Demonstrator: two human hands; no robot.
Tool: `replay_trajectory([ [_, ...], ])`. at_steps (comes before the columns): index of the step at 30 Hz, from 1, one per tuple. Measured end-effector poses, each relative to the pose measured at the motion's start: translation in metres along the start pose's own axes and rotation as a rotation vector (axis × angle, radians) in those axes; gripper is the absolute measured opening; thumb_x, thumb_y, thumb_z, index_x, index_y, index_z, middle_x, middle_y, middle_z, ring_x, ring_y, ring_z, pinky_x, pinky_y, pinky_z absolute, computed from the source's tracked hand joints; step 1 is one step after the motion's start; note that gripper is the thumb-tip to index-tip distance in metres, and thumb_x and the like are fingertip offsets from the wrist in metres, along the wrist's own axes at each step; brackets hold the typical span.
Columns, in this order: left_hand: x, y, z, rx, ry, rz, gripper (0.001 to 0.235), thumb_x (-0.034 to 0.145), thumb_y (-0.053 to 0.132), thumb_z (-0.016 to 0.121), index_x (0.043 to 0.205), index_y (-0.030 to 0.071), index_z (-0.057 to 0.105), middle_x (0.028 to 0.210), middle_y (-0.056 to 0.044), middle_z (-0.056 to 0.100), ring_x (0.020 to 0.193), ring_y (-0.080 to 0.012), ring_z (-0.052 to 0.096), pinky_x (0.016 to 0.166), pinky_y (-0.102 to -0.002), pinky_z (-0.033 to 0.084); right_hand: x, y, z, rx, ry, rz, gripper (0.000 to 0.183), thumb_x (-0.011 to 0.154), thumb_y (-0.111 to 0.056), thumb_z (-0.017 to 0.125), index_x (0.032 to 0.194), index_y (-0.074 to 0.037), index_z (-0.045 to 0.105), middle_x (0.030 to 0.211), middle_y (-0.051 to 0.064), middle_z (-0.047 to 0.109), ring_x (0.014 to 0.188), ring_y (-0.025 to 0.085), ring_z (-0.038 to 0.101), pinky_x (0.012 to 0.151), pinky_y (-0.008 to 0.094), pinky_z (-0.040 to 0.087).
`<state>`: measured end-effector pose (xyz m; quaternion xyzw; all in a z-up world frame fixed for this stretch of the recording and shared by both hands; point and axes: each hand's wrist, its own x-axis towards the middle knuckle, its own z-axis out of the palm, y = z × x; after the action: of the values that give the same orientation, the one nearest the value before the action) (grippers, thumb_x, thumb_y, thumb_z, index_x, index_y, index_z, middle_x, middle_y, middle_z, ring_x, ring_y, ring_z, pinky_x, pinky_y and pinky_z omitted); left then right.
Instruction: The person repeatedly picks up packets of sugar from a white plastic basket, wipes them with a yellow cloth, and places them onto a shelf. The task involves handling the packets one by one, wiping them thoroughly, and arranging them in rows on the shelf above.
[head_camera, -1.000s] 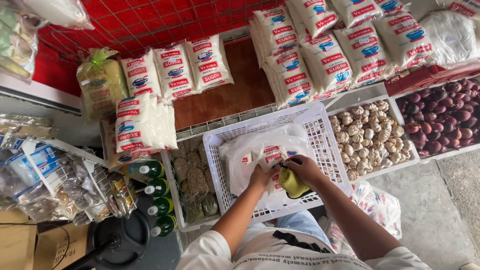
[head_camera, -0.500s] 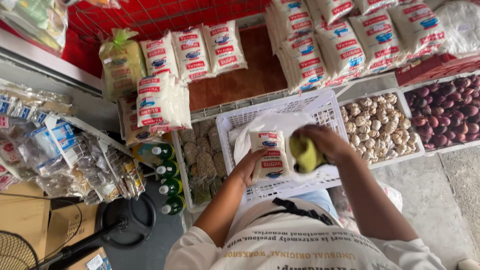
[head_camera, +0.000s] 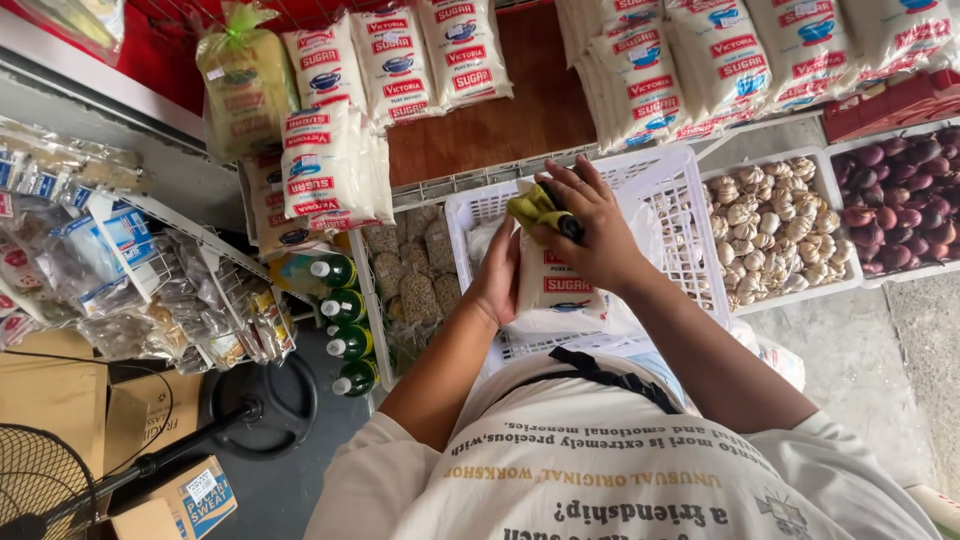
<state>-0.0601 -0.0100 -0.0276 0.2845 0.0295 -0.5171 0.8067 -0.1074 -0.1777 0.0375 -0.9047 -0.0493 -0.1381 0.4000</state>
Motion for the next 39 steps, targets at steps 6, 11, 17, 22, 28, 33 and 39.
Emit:
replay_trajectory([
  [6,-0.001,0.010,0.000,-0.115,0.038,-0.036,0.098,0.083,0.086,0.038,0.149,0.014,0.046,0.138,-0.013,0.062,0.122,-0.0305,0.064,0.102,-0.049,0.053,-0.020,-0.025,0.005,-0.230,-0.024,-0.095,0.061,0.087,-0.022,0.077,0.144,-0.011,0.059,0.154,0.012,0.052,0.154,0.042,0.030,0.123,0.058,0.024],
  [11,-0.001,0.004,-0.013,-0.152,0.048,0.058,0.091,0.095,0.080,0.039,0.152,0.010,0.049,0.139,-0.014,0.062,0.123,-0.0298,0.063,0.106,-0.045,0.053,-0.050,-0.037,0.009,-0.204,-0.114,-0.216,0.062,0.079,-0.014,0.075,0.139,-0.011,0.061,0.151,0.010,0.055,0.152,0.039,0.035,0.125,0.057,0.027],
  [17,0.009,0.004,-0.025,-0.102,-0.076,0.250,0.066,0.103,0.055,0.056,0.148,0.006,0.048,0.135,-0.017,0.063,0.120,-0.0310,0.065,0.103,-0.046,0.055,-0.075,-0.035,-0.007,-0.060,-0.224,-0.285,0.059,0.073,-0.005,0.075,0.130,-0.008,0.066,0.142,0.008,0.061,0.147,0.037,0.044,0.122,0.056,0.032],
  [22,0.001,0.021,-0.008,0.081,0.142,0.342,0.063,0.092,0.025,0.075,0.146,0.012,0.044,0.132,-0.010,0.063,0.119,-0.0284,0.065,0.097,-0.053,0.057,-0.097,0.018,-0.007,0.188,-0.133,-0.073,0.050,0.075,0.003,0.070,0.124,-0.008,0.067,0.141,0.010,0.062,0.143,0.033,0.053,0.117,0.048,0.045],
  [28,-0.015,0.028,0.016,0.149,0.113,0.315,0.077,0.085,0.033,0.079,0.149,0.014,0.040,0.133,-0.015,0.064,0.123,-0.0334,0.064,0.097,-0.056,0.059,-0.080,0.044,-0.006,1.384,0.416,0.667,0.042,0.096,-0.013,0.064,0.136,0.001,0.061,0.136,0.021,0.062,0.124,0.034,0.063,0.115,0.052,0.045],
  [33,-0.016,0.002,0.028,0.437,-0.047,0.186,0.087,0.085,0.039,0.078,0.150,0.006,0.031,0.137,-0.020,0.062,0.123,-0.0359,0.064,0.102,-0.053,0.057,-0.060,0.018,-0.002,1.732,0.179,0.705,0.054,0.095,-0.032,0.065,0.139,-0.002,0.054,0.133,0.017,0.066,0.122,0.032,0.064,0.111,0.050,0.045],
  [39,-0.020,-0.013,0.032,1.161,0.280,0.521,0.085,0.096,0.035,0.073,0.161,0.003,0.028,0.148,-0.024,0.043,0.135,-0.0335,0.050,0.112,-0.044,0.047,-0.060,0.025,0.002,1.396,0.277,0.808,0.039,0.095,-0.015,0.071,0.130,-0.001,0.061,0.118,0.014,0.072,0.105,0.027,0.071,0.099,0.047,0.056],
])
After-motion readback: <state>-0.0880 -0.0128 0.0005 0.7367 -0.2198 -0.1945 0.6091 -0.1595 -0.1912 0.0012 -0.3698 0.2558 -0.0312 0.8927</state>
